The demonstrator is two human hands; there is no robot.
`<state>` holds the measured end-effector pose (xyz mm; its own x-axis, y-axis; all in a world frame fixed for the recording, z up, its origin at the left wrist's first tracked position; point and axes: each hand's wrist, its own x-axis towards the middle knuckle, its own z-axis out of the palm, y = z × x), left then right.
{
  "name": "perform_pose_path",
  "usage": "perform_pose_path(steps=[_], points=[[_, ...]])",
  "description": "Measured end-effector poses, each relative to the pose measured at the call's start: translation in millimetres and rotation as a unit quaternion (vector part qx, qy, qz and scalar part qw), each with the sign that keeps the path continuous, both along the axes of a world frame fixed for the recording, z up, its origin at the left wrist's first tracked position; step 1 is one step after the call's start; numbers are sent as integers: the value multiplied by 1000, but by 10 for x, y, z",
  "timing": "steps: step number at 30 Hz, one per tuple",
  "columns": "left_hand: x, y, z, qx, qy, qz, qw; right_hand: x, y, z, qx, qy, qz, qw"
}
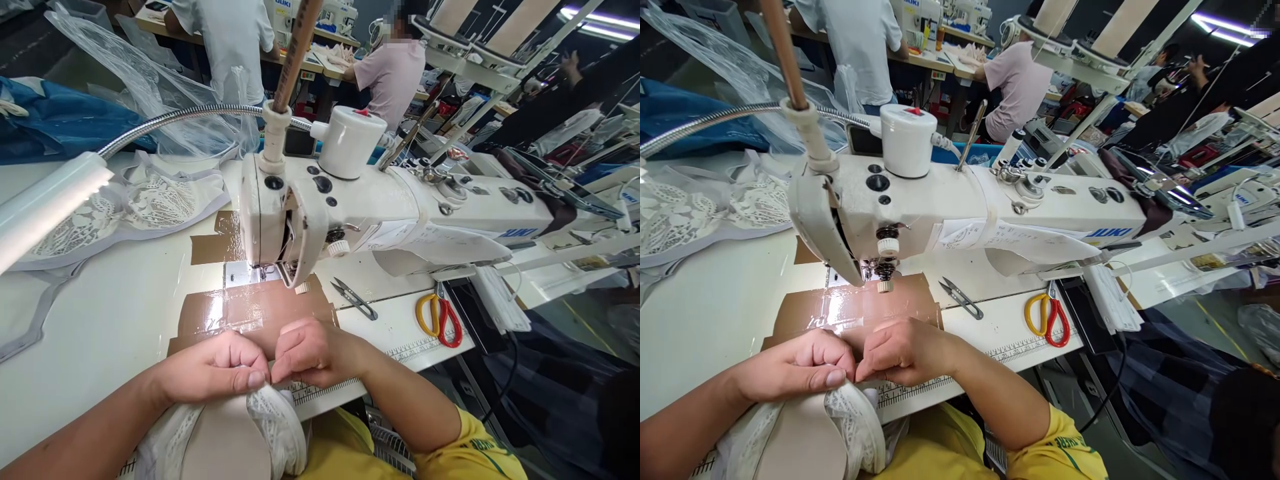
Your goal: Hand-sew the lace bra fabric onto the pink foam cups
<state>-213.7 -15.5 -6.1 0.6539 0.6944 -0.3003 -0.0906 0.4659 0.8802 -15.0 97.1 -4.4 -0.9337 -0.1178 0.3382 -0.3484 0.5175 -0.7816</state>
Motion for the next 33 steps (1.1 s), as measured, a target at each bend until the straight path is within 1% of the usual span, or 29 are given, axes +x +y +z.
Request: perform_pose_path(steps=[1,3,6,10,14,17,21,24,28,33], points=[[0,2,2,1,1,1,1000,3,-1,13,18,4,-7,1000],[1,2,3,4,7,2,1000,9,-14,25,30,1,-20,999],[1,-2,3,16,21,-1,1000,15,-47,14,20,-34,-25,999],[5,1,19,24,28,-6,999,23,-77,-14,14,-75,-13,997],[19,16,43,31,42,-3,999,28,-81,-20,7,-44,-22,999],[19,14,44,30,43,-1,999,25,-72,-1,38,-49,-27,998],[3,4,23,21,29,-7,999,8,-39,47,74,-62,-6,995],[-1,10,12,20,27,-14,999,-3,-4,76,76,-54,15,995],[5,29,12,22,20,-18,999,-4,29,86,66,-25,20,997],[6,21,23,24,18,-19,999,10,8,65,100,-60,12,993]])
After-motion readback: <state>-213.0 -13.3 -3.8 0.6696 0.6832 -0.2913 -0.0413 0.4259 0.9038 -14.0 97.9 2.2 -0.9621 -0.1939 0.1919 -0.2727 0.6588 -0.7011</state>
